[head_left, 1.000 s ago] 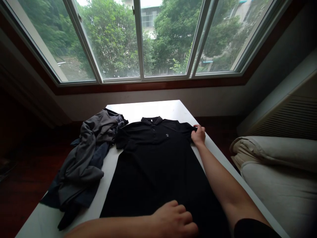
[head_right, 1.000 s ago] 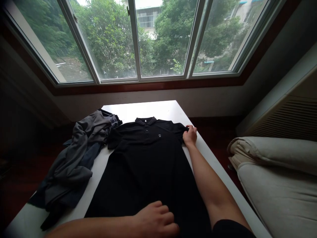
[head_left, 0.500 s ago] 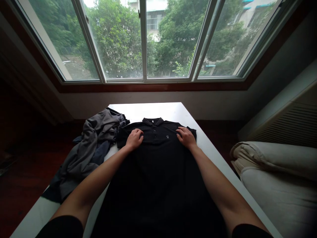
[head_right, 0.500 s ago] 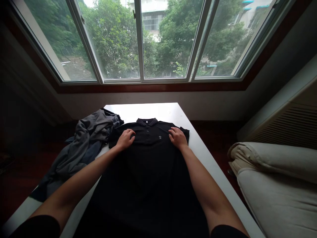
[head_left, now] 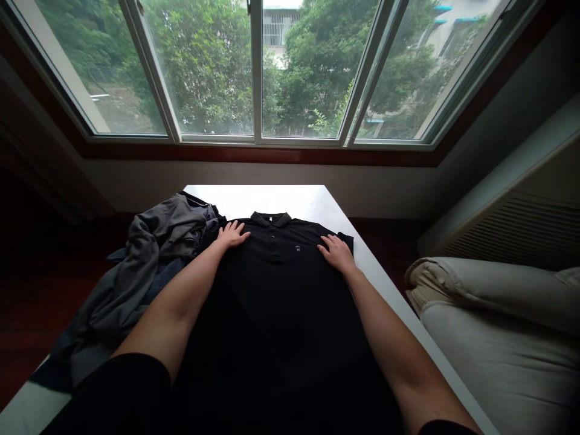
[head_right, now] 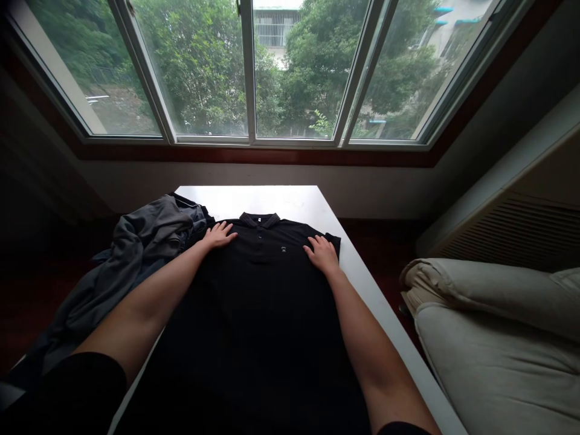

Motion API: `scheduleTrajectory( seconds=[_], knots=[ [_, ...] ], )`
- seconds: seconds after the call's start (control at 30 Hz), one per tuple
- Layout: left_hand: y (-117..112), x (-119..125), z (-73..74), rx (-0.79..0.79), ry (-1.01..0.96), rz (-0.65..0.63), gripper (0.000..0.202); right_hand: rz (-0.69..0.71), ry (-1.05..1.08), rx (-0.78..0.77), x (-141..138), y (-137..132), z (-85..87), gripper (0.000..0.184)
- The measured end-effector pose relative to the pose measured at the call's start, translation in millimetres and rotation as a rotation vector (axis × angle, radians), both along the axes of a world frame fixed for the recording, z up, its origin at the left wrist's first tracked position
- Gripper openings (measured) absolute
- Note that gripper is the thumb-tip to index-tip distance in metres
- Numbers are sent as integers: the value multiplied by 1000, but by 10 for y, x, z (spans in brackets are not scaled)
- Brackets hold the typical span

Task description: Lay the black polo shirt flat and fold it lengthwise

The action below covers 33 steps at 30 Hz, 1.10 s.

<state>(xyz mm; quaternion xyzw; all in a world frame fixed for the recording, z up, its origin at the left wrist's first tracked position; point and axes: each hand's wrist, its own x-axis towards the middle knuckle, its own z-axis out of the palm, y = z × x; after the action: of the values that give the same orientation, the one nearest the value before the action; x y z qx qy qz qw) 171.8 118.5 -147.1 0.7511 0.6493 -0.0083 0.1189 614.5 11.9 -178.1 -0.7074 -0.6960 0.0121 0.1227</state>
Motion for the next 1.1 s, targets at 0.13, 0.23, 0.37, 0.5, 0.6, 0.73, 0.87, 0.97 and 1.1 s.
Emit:
scheduleTrajectory(
  seconds=[0.13,0.23,0.37,0.5,0.6,0.73,0.87,0.97,1.1],
  knots=[
    [118,26,-37,-23,25,17,90,-66,-7,-16,71,42,-36,60],
    [182,85,-72,-18,41,46,95,-60,4,-17,118,56,-47,60],
    [212,162,-108,25,45,59,96,-38,-1,-22,151,78,-48,59],
    [173,186,-139,100,37,59,89,-57,-36,-22,156,152,-36,61],
    [155,187,-153,123,33,65,88,-40,-54,-51,181,228,-25,62],
    [163,191,-166,141,22,67,88,-30,-55,-81,204,296,-2,62],
    [152,196,-180,176,2,69,84,-84,-56,-83,121,314,96,60],
    [113,203,-167,215,-14,46,80,-132,-72,-93,-29,335,223,51],
    [62,215,-124,264,-24,-37,72,-16,-67,23,-378,439,363,48]
  ],
)
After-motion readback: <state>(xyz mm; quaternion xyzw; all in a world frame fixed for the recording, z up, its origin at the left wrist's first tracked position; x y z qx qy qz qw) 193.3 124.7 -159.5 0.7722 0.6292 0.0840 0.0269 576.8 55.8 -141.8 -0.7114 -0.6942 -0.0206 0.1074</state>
